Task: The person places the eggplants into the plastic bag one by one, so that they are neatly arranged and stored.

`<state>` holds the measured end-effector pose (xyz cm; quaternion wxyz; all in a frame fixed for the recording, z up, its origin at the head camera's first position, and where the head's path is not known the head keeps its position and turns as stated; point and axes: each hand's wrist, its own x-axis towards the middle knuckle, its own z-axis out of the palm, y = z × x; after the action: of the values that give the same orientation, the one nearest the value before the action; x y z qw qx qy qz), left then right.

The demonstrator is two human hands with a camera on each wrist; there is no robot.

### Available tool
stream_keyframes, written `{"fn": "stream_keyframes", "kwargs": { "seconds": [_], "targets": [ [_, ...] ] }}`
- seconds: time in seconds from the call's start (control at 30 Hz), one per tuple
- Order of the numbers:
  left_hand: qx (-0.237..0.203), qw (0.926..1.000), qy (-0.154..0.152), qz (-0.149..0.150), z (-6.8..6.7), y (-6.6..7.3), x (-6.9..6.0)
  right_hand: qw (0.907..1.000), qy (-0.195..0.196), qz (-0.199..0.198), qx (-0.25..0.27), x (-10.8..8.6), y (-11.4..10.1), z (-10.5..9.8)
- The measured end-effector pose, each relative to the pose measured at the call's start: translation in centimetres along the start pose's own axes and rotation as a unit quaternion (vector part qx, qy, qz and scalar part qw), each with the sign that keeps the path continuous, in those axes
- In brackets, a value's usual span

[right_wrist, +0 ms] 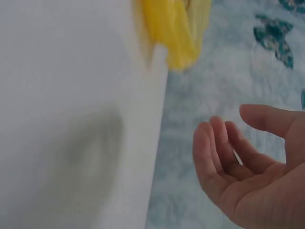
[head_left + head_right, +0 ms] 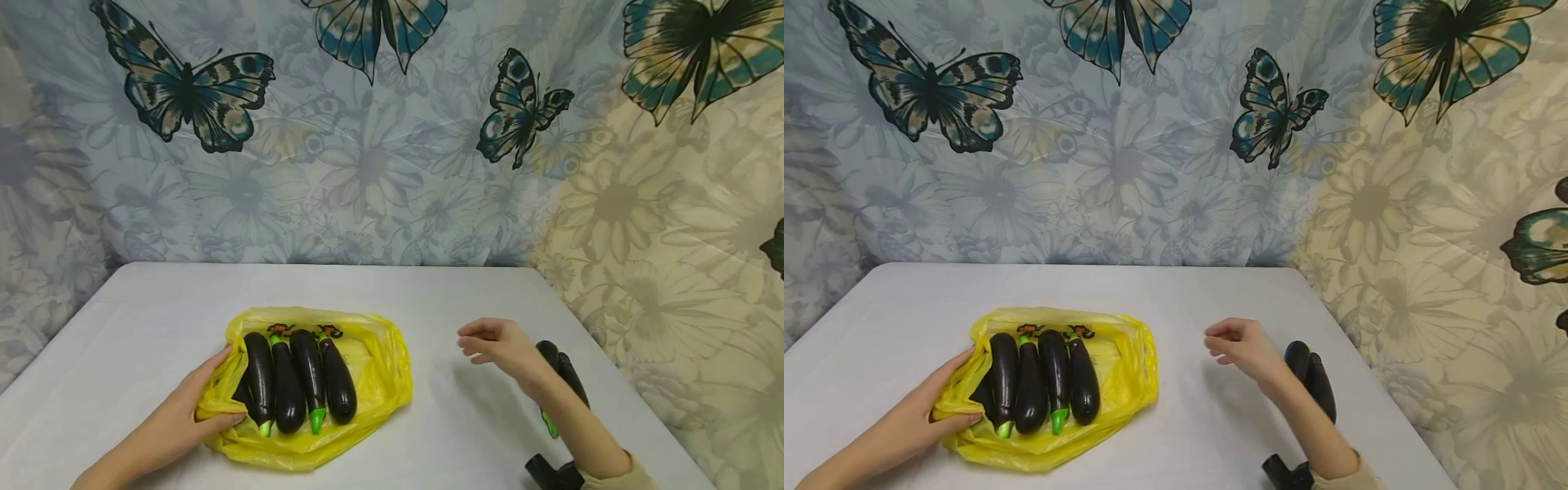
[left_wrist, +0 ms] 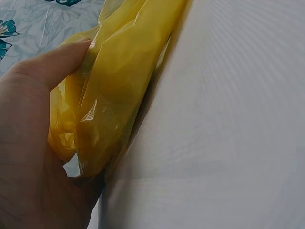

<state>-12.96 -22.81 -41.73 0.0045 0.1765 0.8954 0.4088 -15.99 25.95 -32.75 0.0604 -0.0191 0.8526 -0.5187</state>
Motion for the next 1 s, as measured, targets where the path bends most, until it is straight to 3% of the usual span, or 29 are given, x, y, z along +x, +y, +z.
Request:
{"fn": "stream_keyframes", "kwargs": {
  "seconds": [0.17,0.4,0.53,0.67,1.0],
  "targets": [
    [0.006,0.9999,0.007,0.005,-0.2,0.1,0.0,0.9992,0.016,-0.003,-0.035,-0.8,2.3,-5.7],
    [0.01,0.9999,0.008,-0.001,-0.1,0.2,-0.2,0.9971,0.03,0.005,-0.069,-1.7,5.5,-9.7],
    [0.007,1.0,0.007,-0.002,0.1,0.2,-0.3,0.9937,0.051,0.021,-0.098,-2.4,6.6,-10.9],
    [0.003,1.0,0.009,-0.003,0.1,0.2,-0.5,0.9926,0.047,0.021,-0.11,-2.7,6.9,-11.5],
    [0.011,0.9998,0.001,-0.014,0.1,0.3,-0.1,0.9979,0.038,0.03,-0.043,-3.1,7.3,-11.6]
  ]
}}
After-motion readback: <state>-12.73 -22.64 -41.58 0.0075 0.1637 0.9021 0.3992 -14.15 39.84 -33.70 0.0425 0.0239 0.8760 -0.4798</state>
